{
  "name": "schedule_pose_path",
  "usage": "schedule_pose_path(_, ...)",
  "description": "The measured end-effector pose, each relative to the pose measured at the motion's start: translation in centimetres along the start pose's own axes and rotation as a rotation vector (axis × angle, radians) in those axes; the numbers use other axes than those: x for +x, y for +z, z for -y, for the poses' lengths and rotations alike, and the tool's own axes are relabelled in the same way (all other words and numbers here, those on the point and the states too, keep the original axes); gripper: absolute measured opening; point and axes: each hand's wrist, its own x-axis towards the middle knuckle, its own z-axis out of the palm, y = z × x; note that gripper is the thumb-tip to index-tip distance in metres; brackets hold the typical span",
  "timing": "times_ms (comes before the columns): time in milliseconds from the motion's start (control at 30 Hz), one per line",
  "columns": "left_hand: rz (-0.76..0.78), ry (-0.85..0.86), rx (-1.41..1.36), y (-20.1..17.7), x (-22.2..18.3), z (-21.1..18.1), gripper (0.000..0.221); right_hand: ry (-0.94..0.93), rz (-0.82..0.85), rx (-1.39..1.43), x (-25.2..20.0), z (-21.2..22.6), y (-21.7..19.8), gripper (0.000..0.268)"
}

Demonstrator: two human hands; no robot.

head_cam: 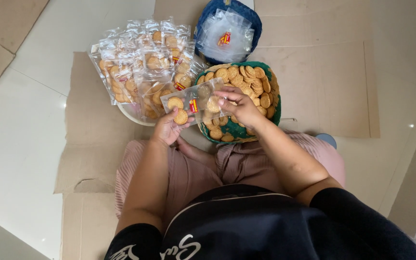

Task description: The person picks up cookies from a basket by hand and places them into small plastic bags.

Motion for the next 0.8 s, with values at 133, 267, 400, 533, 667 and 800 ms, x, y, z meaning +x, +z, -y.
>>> schedule_pose_path(133, 0.004, 0.000, -0.035, -1.1, 0.7, 0.5, 0.039, 0.291, 0.179, 0.170, -0.4, 0.0, 0.0, 0.056)
schedule_pose_path(267, -0.044, 0.027, 0.000, 1.7, -0.6, 0.3, 0.032, 0.509, 0.318, 0.180, -0.3, 0.2, -0.6, 0.062)
schedule_pose_path(400, -0.068, 0.041, -0.025, 3.9, -0.8, 0.7, 0.030, 0.547, 0.400, 0.205, -0.8, 0.5, 0.4, 0.059)
schedule_pose_path(533, -0.091, 0.053, -0.065, 2.9, 0.0, 1.6, 0.025, 0.387, 0.278, 0.250, -1.1, -4.0, 1.3, 0.063)
schedule_pose_path(667, -0.086, 0.035, -0.057, 2.3, 0.6, 2.9, 0.027, 0.424, 0.069, 0.170, -1.3, -7.4, 2.5, 0.048)
schedule_pose_path(800, -0.077, 0.030, -0.016, 2.2, 0.8, 3.3, 0.032, 0.506, 0.001, 0.234, -1.3, -4.1, 2.1, 0.029)
